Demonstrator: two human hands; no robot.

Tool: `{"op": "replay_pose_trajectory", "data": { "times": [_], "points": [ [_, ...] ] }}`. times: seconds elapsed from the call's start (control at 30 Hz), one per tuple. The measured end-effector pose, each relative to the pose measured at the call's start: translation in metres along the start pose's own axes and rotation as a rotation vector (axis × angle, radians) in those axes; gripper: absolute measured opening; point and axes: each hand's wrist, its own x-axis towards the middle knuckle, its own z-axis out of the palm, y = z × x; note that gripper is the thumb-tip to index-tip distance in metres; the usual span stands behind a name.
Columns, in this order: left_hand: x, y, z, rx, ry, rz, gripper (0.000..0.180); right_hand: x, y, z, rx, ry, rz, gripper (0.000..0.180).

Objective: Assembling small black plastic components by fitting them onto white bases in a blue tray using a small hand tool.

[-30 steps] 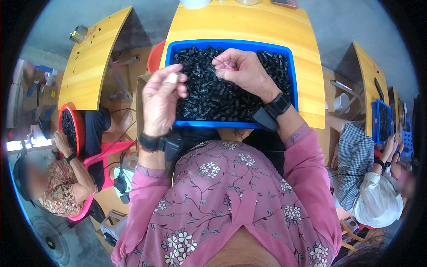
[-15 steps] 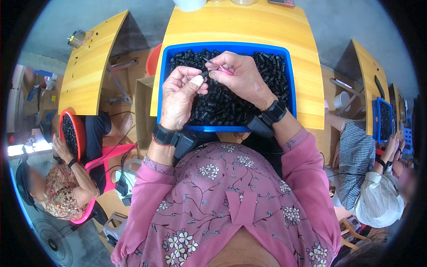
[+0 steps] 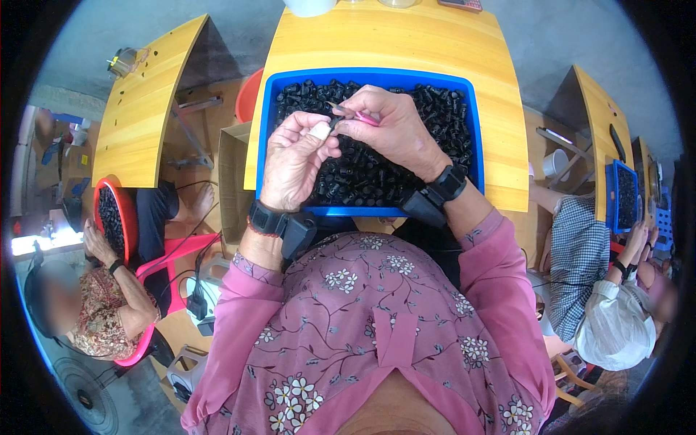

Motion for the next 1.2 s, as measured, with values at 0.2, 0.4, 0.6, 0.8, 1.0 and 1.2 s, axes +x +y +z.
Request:
{"op": "replay_pose_trajectory", "data": {
  "times": [0.2,0.4,0.6,0.8,1.0,1.2],
  "points": [
    [0.001,0.001,-0.002,-0.062,-0.027,-0.152,0.011,0.001,0.0,-0.003,0.051,-0.027,0.018,0.015],
    [0.003,0.0,-0.01,-0.199,-0.101,-0.226,0.014,0.002,-0.005,-0.003,0.074,-0.017,0.058,0.015],
    [0.003,0.0,-0.008,-0.193,-0.063,-0.191,0.014,0.001,-0.006,0.001,0.017,-0.034,0.001,0.014],
    [0.004,0.002,-0.01,-0.185,-0.091,-0.222,0.018,0.002,-0.008,-0.001,0.089,-0.077,0.117,0.014],
    [0.005,0.002,-0.015,-0.334,-0.101,-0.246,0.019,0.002,-0.009,0.0,0.053,-0.007,0.06,0.016],
    [0.005,0.002,-0.012,-0.454,-0.009,-0.205,0.021,-0.002,-0.01,0.002,-0.154,-0.067,-0.151,0.017]
  ]
}}
